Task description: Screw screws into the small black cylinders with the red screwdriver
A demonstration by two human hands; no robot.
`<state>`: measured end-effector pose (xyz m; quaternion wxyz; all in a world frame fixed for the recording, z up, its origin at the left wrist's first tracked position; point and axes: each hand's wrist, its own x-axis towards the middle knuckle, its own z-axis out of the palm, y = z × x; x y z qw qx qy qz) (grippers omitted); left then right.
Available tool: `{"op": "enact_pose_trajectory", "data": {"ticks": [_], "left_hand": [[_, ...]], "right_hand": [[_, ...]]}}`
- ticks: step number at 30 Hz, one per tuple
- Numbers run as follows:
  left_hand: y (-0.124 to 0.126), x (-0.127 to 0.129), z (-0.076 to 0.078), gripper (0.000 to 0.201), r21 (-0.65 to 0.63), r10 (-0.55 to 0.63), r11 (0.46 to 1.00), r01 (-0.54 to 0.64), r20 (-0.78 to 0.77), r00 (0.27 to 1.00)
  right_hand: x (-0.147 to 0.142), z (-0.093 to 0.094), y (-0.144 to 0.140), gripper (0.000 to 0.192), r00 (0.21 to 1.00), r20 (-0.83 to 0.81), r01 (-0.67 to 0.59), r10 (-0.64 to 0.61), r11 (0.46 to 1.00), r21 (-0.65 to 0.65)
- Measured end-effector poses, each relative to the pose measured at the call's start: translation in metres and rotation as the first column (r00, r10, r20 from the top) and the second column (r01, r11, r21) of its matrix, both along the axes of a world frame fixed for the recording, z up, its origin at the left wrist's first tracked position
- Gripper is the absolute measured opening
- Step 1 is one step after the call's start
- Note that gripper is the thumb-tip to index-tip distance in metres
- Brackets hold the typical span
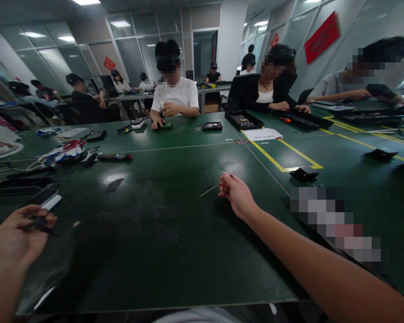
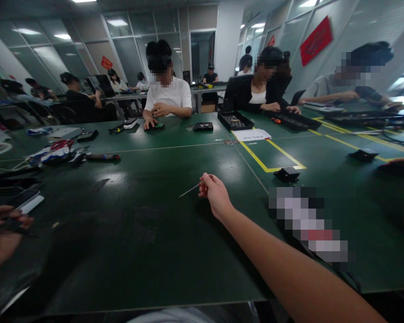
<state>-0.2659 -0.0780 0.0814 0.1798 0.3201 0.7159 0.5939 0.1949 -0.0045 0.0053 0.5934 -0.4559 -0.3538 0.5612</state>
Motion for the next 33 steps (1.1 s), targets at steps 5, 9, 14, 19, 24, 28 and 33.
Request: {"op": "enact_pose_trajectory", "data": {"ticks": [5,9,14,19,24,28,33], "left_hand": [[0.03,0.053,-0.004,0.032,0.068,-0.19,0.982,0.178,0.272,0.943],[0.059,0.111,-0.011,0.028,0.023,-0.484,0.875,0.484,0.108,0.869],[0.085,0.186,-0.024,0.021,0.046,-0.754,0.652,0.757,-0.062,0.653],[0.09,0.249,-0.052,0.046,-0.062,-0.754,0.594,0.802,-0.389,0.529],[0.092,0.263,-0.077,0.035,-0.152,-0.77,0.553,0.82,-0.469,0.433],[0.095,0.255,-0.08,0.029,-0.159,-0.732,0.568,0.807,-0.545,0.408],[0.096,0.254,-0.079,0.048,-0.166,-0.771,0.57,0.805,-0.447,0.454]], "right_hand": [[0.0,0.001,-0.001,0.035,1.0,-0.006,-0.006,0.006,1.0,0.002],[0.0,0.003,-0.002,0.034,0.999,0.028,-0.028,0.027,1.0,0.016],[0.0,0.007,-0.004,0.04,0.993,0.105,-0.067,0.062,0.997,0.045],[0.0,0.009,-0.004,0.041,0.996,0.079,-0.048,0.044,0.997,0.056],[-0.001,0.011,-0.005,0.037,0.998,0.054,-0.019,0.015,0.998,0.068],[-0.001,0.012,-0.006,0.034,1.0,0.015,-0.005,0.004,0.997,0.079],[0.0,0.013,-0.004,0.032,0.995,0.055,0.072,-0.081,0.985,0.155]]}}
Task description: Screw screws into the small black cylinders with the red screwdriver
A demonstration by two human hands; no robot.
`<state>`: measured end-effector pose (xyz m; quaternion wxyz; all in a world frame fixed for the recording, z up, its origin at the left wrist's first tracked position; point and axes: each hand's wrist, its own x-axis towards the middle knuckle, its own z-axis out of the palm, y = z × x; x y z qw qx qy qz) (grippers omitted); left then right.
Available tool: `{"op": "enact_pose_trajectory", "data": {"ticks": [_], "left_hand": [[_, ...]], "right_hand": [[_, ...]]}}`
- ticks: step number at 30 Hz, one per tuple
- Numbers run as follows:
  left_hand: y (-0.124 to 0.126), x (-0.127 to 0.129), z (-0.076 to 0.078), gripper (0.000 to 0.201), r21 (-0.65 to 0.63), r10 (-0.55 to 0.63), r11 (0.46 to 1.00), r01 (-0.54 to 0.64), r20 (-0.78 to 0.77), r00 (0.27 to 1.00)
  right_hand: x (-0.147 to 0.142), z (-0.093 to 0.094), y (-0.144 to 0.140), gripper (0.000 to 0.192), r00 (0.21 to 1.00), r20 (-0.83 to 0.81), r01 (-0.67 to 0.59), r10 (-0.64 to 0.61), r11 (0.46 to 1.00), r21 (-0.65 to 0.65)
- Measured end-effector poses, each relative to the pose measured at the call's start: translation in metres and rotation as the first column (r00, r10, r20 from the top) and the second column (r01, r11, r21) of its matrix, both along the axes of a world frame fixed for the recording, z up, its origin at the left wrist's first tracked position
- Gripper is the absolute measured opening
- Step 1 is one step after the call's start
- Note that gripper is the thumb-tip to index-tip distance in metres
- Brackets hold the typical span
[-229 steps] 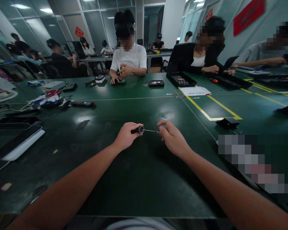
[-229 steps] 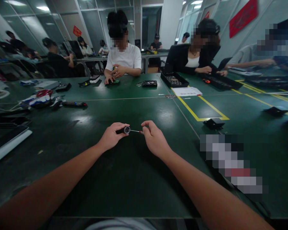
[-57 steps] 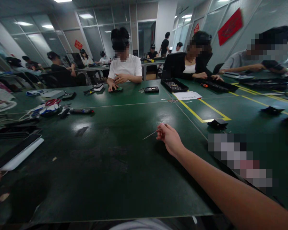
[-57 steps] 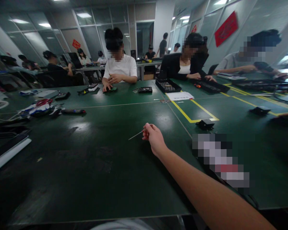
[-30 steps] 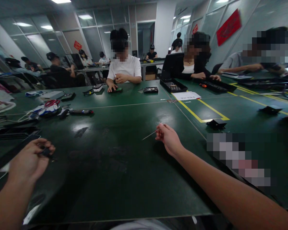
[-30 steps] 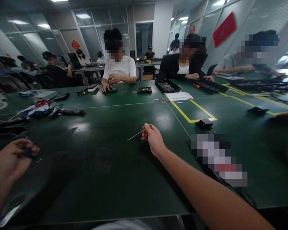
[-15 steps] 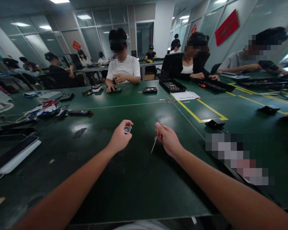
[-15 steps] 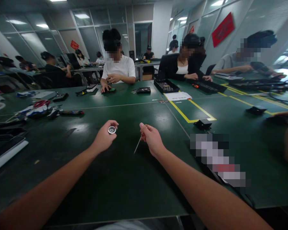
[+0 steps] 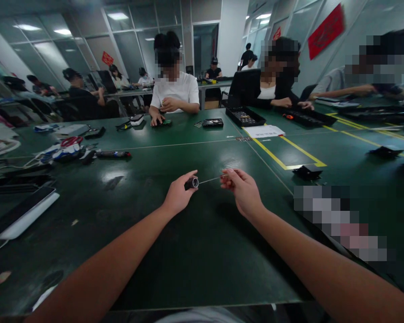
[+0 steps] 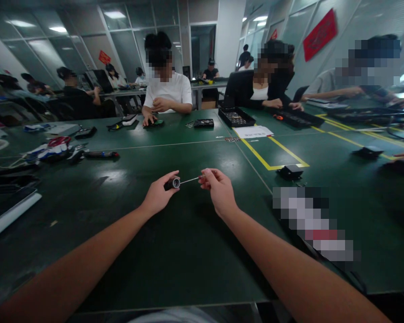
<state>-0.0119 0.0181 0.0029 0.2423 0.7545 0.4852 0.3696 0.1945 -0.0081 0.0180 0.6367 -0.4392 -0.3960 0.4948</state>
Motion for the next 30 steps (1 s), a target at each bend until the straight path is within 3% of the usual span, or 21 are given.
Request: {"op": "enact_pose_trajectory", "data": {"ticks": [8,19,26,30], "left_hand": [[-0.003,0.0,0.003,0.038,0.028,-0.115,0.993,0.114,0.018,0.993],[-0.002,-0.001,0.002,0.044,-0.038,-0.089,0.995,0.092,0.06,0.994],[0.005,-0.003,-0.005,0.039,-0.019,-0.043,0.999,0.045,0.085,0.995],[0.007,-0.004,-0.009,0.039,-0.016,-0.037,0.999,0.039,0.083,0.996]], "right_hand": [[0.0,-0.005,-0.001,0.03,0.99,0.132,-0.045,0.042,0.999,0.02],[0.001,-0.004,-0.002,0.025,0.973,0.229,0.014,-0.029,0.998,0.068],[0.0,0.005,-0.01,0.02,0.94,0.305,-0.208,0.153,0.966,0.156],[-0.003,0.008,-0.015,0.029,0.915,0.381,-0.209,0.131,0.962,0.173]]}}
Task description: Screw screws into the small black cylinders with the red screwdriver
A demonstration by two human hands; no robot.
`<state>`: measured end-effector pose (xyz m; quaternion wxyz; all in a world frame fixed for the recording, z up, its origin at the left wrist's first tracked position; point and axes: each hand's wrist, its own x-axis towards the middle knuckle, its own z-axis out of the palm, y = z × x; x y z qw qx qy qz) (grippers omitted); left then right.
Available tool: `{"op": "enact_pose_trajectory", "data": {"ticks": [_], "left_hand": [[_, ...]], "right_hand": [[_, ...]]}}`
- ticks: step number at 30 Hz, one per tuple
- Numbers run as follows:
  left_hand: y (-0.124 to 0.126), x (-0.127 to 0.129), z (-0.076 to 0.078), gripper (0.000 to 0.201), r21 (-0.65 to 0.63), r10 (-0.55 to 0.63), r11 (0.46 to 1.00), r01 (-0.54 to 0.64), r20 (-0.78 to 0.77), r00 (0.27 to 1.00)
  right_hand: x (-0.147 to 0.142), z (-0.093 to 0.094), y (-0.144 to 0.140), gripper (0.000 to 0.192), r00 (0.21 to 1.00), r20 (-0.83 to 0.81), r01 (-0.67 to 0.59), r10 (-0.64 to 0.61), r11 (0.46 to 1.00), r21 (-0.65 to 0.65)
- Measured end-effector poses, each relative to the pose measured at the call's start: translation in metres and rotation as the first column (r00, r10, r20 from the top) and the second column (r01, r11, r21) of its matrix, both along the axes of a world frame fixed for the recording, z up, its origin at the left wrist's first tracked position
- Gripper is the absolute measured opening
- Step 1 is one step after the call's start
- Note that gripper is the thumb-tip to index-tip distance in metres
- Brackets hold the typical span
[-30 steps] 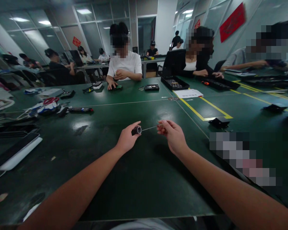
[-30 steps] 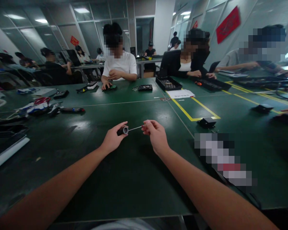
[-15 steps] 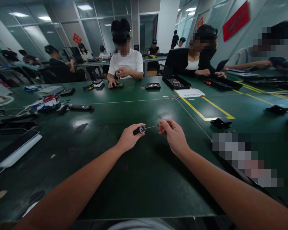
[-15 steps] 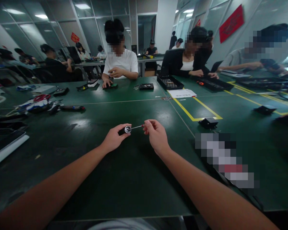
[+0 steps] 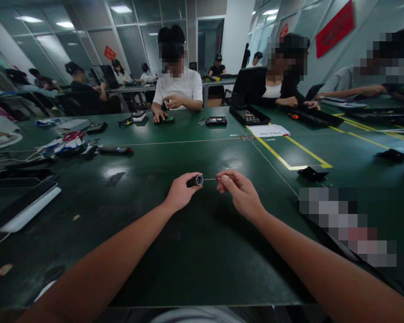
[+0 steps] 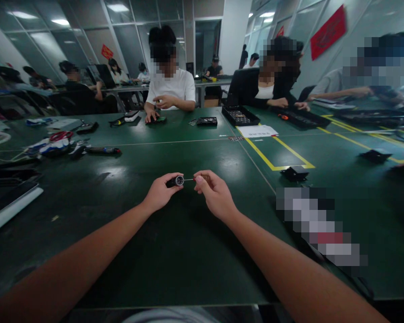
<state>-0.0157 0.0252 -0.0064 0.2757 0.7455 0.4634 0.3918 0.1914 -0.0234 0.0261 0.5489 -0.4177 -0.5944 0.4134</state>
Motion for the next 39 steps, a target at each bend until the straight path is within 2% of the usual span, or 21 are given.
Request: {"op": "enact_pose_trajectory", "data": {"ticks": [4,8,11,16,18,22,28,33,39], "left_hand": [[-0.001,0.0012,0.0006,0.039,-0.001,-0.006,1.0,0.006,-0.013,1.0],[-0.0021,0.0018,0.0014,0.039,0.015,-0.014,1.0,0.015,-0.024,1.0],[-0.0026,0.0017,0.0012,0.039,0.034,-0.022,0.999,0.024,-0.058,0.998],[-0.0031,0.0016,0.0014,0.04,0.033,-0.024,0.999,0.026,-0.068,0.997],[-0.0035,0.0018,0.002,0.039,0.029,-0.031,0.999,0.034,-0.08,0.996],[-0.0043,0.0024,0.0039,0.039,0.029,-0.024,0.999,0.027,-0.086,0.996],[-0.0025,0.0019,0.0016,0.04,0.046,-0.007,0.999,0.011,-0.066,0.998],[-0.0017,0.0022,-0.0012,0.04,0.073,-0.01,0.997,0.017,-0.088,0.996],[-0.002,0.0019,-0.0019,0.04,0.085,-0.008,0.996,0.016,-0.099,0.995]], "right_hand": [[-0.0002,0.0003,-0.0012,0.047,0.985,0.116,0.131,-0.128,0.991,-0.019],[0.0017,0.0008,-0.0017,0.036,0.954,0.233,0.193,-0.187,0.981,-0.001],[0.0016,0.0003,-0.0038,0.028,0.957,0.239,0.163,-0.163,0.986,0.018],[0.001,-0.0014,-0.005,0.022,0.979,0.193,0.078,-0.072,0.997,-0.025],[0.0009,-0.0009,-0.0045,0.023,0.975,0.206,0.086,-0.08,0.996,-0.022],[0.0005,0.0007,-0.0034,0.038,0.948,0.285,0.155,-0.142,0.988,-0.025],[0.0008,-0.0025,-0.0018,0.028,0.932,0.342,0.126,-0.118,0.992,0.0],[0.0021,-0.0036,-0.001,0.027,0.924,0.373,0.108,-0.084,0.993,-0.043],[0.0013,0.0008,-0.0014,0.04,0.93,0.352,0.156,-0.108,0.981,-0.112]]}}
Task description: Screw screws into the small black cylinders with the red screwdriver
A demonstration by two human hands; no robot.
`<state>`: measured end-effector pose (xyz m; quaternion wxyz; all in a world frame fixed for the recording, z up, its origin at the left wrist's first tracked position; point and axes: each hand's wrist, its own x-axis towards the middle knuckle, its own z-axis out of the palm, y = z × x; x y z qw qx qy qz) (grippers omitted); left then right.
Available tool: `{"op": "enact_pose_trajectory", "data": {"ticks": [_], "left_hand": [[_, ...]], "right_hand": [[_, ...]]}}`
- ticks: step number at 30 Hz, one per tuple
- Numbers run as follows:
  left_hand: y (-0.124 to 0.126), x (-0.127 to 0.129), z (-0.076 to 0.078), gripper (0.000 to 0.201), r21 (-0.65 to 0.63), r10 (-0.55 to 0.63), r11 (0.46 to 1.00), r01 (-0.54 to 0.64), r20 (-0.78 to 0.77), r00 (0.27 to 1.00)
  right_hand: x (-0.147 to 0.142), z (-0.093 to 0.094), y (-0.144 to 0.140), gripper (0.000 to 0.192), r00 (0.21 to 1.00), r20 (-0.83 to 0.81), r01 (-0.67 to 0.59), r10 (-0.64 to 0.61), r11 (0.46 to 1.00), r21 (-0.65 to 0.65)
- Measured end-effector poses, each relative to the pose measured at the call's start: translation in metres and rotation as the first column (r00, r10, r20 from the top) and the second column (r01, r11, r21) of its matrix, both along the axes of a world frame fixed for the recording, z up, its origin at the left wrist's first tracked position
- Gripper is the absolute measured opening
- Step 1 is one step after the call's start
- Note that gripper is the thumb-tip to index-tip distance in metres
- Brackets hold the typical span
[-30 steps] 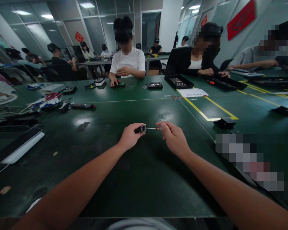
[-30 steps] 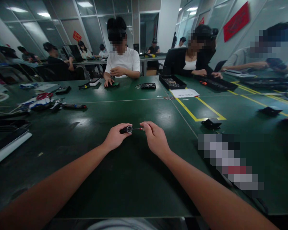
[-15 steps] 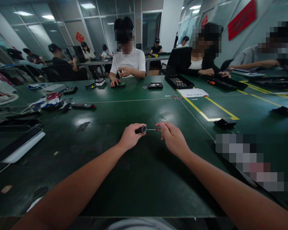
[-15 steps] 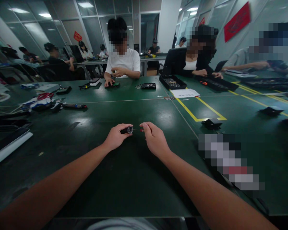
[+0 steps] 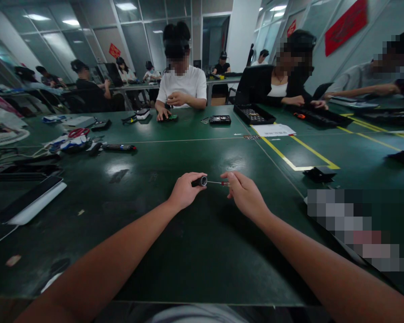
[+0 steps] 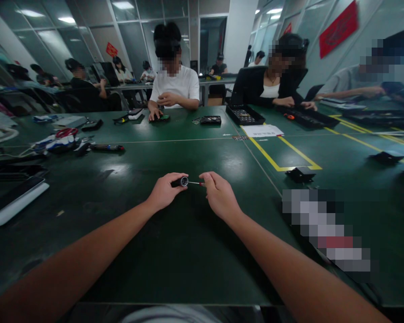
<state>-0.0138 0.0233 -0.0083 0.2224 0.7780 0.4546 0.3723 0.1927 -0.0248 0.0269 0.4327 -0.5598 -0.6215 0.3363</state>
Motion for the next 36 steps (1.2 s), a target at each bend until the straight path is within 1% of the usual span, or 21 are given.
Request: {"op": "enact_pose_trajectory", "data": {"ticks": [4,8,10,13,17,19,23,25,32,36], "left_hand": [[0.001,-0.001,-0.001,0.04,-0.001,-0.007,1.0,0.007,0.006,1.0],[0.001,-0.001,0.0,0.041,-0.01,0.004,1.0,-0.003,0.049,0.999],[0.001,-0.001,0.0,0.041,-0.012,0.012,1.0,-0.011,0.05,0.999],[0.001,-0.002,-0.001,0.041,-0.005,0.011,1.0,-0.01,0.03,1.0],[0.001,-0.001,0.0,0.041,-0.006,0.007,1.0,-0.007,0.007,1.0],[0.0,0.0,0.002,0.041,-0.009,0.012,1.0,-0.012,-0.006,1.0],[-0.001,0.001,0.004,0.041,-0.014,0.014,1.0,-0.014,-0.004,1.0],[-0.002,0.001,0.005,0.041,-0.017,0.016,1.0,-0.016,0.011,1.0],[-0.005,0.002,0.01,0.041,-0.047,0.039,0.998,-0.038,0.025,0.999],[-0.005,0.002,0.009,0.039,-0.037,0.038,0.999,-0.038,-0.002,0.999]], "right_hand": [[0.0,-0.001,0.001,0.032,1.0,0.026,-0.017,0.016,1.0,0.008],[0.001,-0.006,0.002,0.033,0.997,0.046,-0.065,0.063,0.997,0.04],[0.001,-0.007,0.002,0.033,0.996,0.047,-0.074,0.073,0.997,0.034],[0.001,-0.005,0.001,0.033,0.998,0.013,-0.06,0.06,0.998,-0.018],[0.001,-0.004,0.003,0.04,0.999,-0.05,-0.027,0.022,0.995,-0.096],[0.0,-0.004,0.004,0.037,0.999,-0.038,-0.019,0.015,0.994,-0.104],[0.001,-0.006,0.006,0.033,0.999,0.041,-0.022,0.024,0.999,-0.049],[0.001,-0.007,0.006,0.033,0.998,0.051,-0.032,0.033,0.999,-0.025],[0.003,-0.014,0.008,0.026,1.0,0.002,-0.016,0.016,0.999,0.052],[0.003,-0.012,0.007,0.025,0.999,-0.049,-0.02,0.023,0.998,0.058]]}}
